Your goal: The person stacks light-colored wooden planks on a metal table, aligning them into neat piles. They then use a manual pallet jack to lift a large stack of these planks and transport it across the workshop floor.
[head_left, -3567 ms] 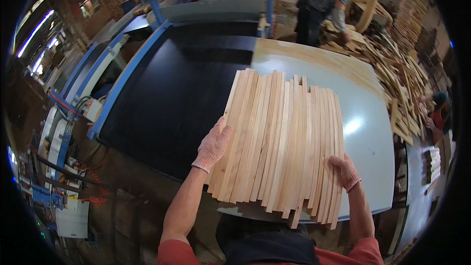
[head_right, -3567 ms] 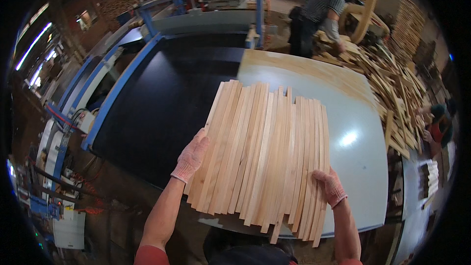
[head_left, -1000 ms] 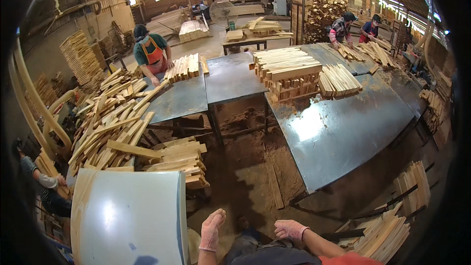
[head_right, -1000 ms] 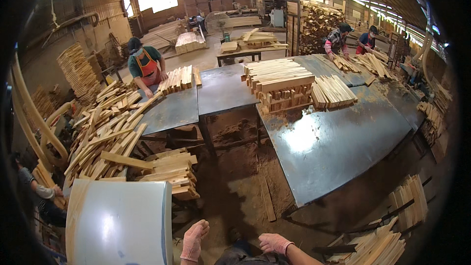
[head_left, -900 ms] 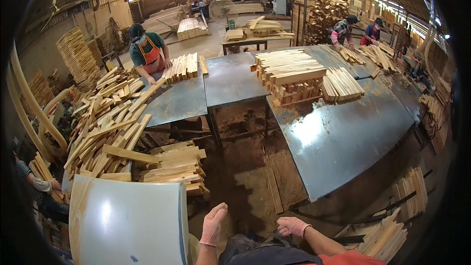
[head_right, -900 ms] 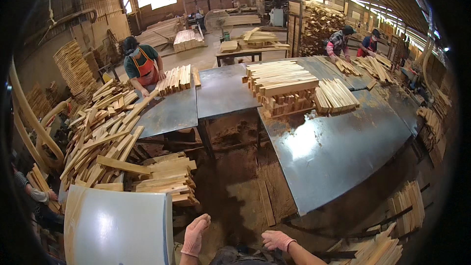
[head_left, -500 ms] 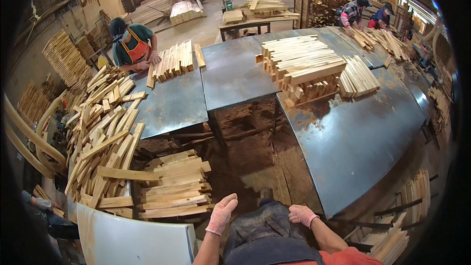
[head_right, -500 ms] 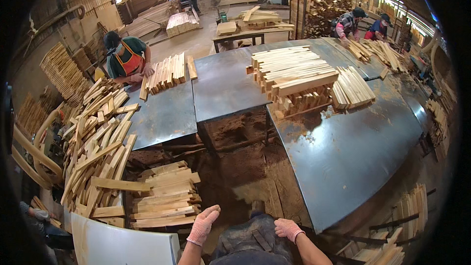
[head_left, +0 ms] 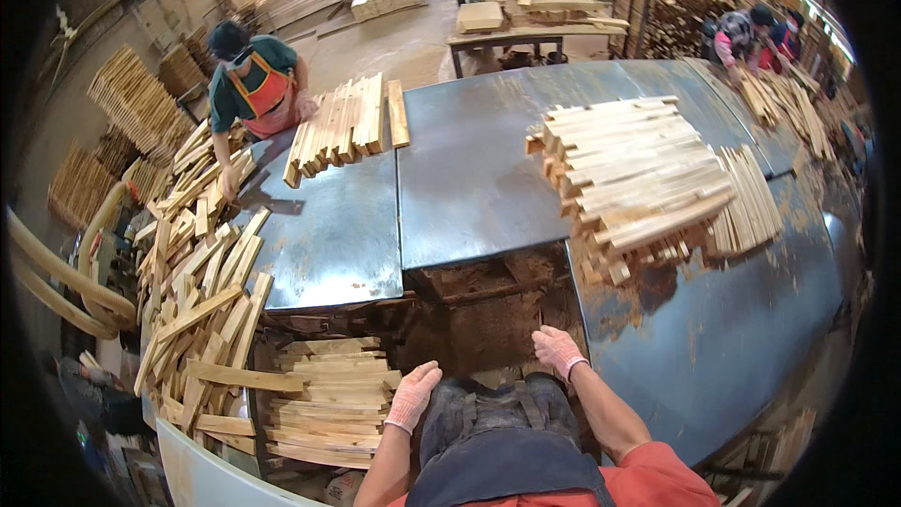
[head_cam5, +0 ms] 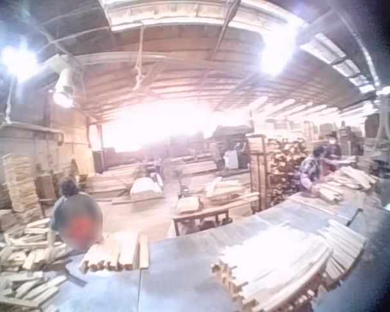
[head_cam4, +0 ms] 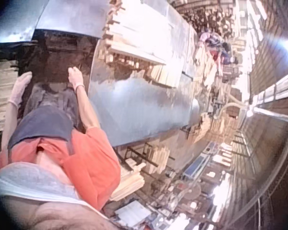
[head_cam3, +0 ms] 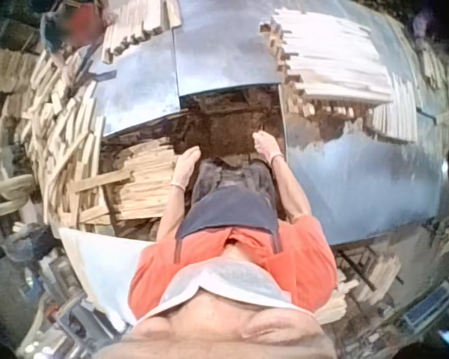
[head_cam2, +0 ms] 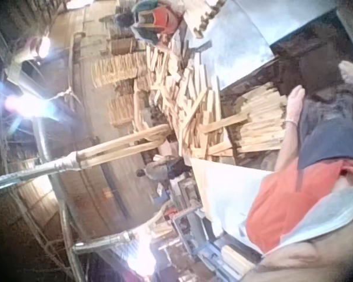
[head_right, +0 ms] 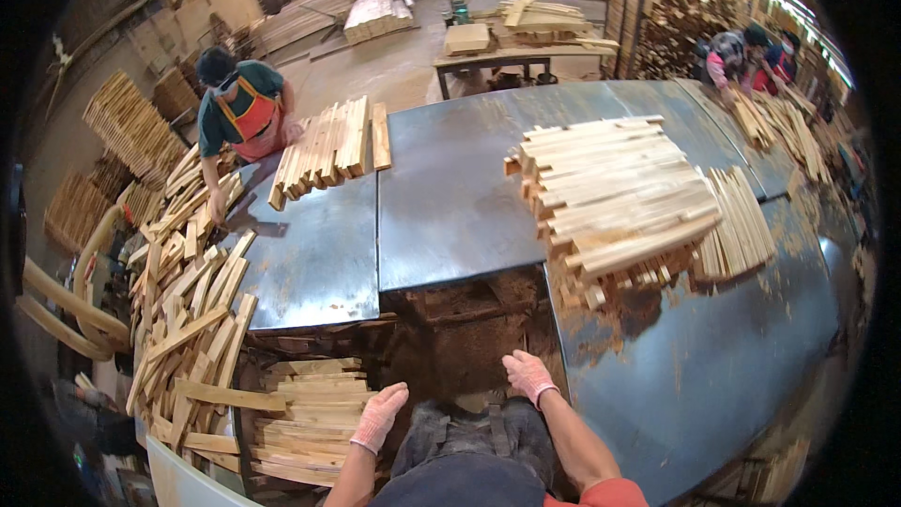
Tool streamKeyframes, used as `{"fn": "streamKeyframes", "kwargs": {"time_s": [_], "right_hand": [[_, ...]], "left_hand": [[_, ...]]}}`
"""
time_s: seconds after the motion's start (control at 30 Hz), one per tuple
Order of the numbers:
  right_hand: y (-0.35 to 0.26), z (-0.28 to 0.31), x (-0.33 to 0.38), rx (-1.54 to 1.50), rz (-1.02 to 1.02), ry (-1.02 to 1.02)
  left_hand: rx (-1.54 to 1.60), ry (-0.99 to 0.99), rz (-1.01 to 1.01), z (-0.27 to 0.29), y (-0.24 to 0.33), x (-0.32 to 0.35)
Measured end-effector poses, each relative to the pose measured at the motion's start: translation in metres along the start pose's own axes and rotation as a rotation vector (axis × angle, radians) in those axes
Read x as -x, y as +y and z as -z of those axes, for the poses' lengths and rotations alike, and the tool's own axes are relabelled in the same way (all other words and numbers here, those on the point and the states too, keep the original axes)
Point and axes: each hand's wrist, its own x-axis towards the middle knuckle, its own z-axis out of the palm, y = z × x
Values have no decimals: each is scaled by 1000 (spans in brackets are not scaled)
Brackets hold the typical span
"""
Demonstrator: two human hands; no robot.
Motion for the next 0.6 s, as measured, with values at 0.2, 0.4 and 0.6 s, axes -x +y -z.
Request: {"fn": "streamKeyframes", "kwargs": {"time_s": [0.2,0.4,0.6], "right_hand": [[-91,-81,-84,157,1,-3],[-128,-114,-173,70,-260,-20],[-185,-134,-291,80,-264,50]], "left_hand": [[27,14,61,-21,52,-89],[157,-7,177,-20,46,-196],[197,5,244,0,98,-310]]}}
